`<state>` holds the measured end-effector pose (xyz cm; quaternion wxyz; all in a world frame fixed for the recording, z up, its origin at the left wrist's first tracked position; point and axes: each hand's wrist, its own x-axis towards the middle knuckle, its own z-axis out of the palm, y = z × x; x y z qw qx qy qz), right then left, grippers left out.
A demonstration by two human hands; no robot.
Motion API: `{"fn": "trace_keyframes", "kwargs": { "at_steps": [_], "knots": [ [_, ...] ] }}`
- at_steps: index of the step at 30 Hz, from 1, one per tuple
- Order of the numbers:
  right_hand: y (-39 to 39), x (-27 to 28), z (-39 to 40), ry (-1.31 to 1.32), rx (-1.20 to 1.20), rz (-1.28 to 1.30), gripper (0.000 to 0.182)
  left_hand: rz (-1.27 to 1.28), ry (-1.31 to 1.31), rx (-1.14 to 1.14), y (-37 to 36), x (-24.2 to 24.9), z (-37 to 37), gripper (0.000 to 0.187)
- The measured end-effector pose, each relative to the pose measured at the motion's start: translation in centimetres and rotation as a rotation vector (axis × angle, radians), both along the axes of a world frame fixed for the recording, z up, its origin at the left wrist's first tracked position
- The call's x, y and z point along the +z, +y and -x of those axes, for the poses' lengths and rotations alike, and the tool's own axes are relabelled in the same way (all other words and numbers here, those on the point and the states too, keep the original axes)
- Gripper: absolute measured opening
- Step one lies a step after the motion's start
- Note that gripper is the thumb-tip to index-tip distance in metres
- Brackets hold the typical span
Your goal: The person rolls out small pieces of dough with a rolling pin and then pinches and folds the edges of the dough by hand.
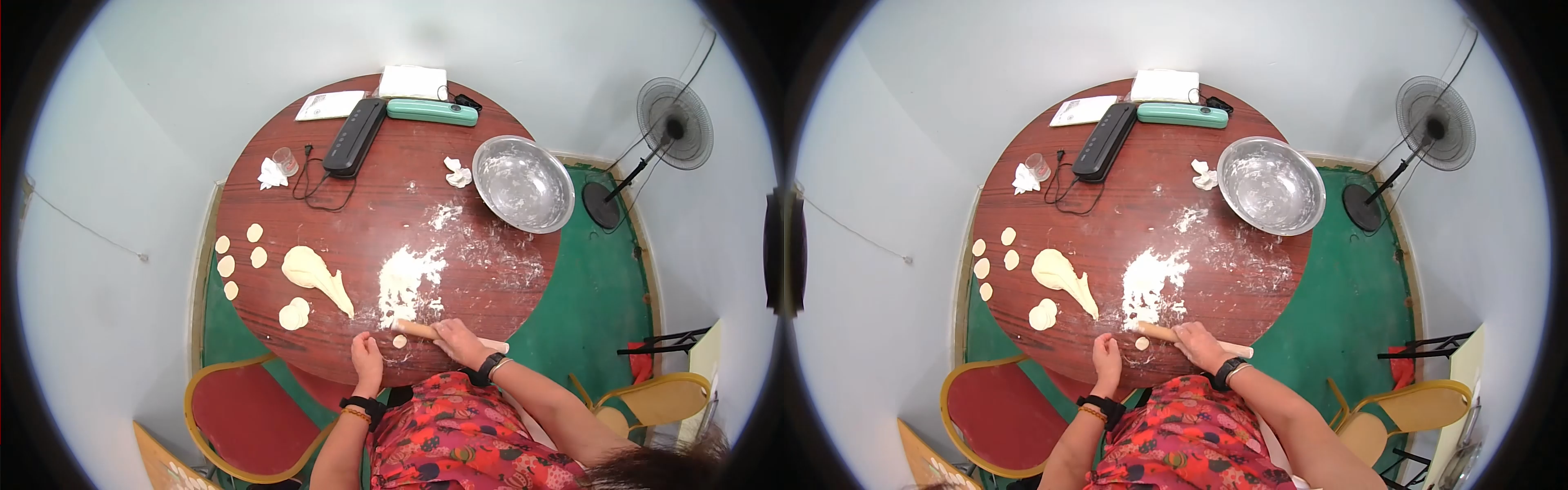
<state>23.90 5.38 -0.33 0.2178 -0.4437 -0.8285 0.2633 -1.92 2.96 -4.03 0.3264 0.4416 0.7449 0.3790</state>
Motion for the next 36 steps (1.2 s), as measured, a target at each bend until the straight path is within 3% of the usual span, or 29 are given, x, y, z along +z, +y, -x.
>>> {"fn": "trace_keyframes", "kwargs": {
  "at_steps": [3,6,9,16,25,28,33,36],
  "knots": [
    [-1.0,-0.5,1.2,-0.013,0.091,0.019,0.039,-0.147,0.100,-0.150,0.8,2.8,-0.1,0.028],
    [-1.9,-0.9,1.9,-0.021,0.096,0.026,0.038,-0.214,0.112,-0.453,1.0,2.9,-0.5,0.034],
    [-2.1,-0.9,2.0,-0.064,0.073,0.068,0.040,-0.028,0.483,-0.791,0.9,3.3,-0.5,0.042],
    [-2.0,-0.5,1.3,-0.263,-0.111,-0.248,0.044,0.160,0.566,-0.806,1.8,3.7,-0.9,0.051],
    [-0.6,-0.5,2.0,-0.348,-0.187,0.008,0.036,0.257,0.589,-0.788,4.6,4.0,-1.3,0.055],
    [-0.1,-1.3,2.2,-0.290,-0.238,-0.072,0.029,0.255,0.618,-0.777,5.3,4.2,-1.4,0.056],
    [0.4,-1.1,2.3,-0.256,-0.208,-0.016,0.031,0.241,0.658,-0.722,5.6,4.7,-1.8,0.057],
    [0.9,-1.1,1.8,-0.225,-0.129,-0.053,0.037,0.118,0.589,-0.513,4.1,4.1,-2.2,0.056]
  ]
}}
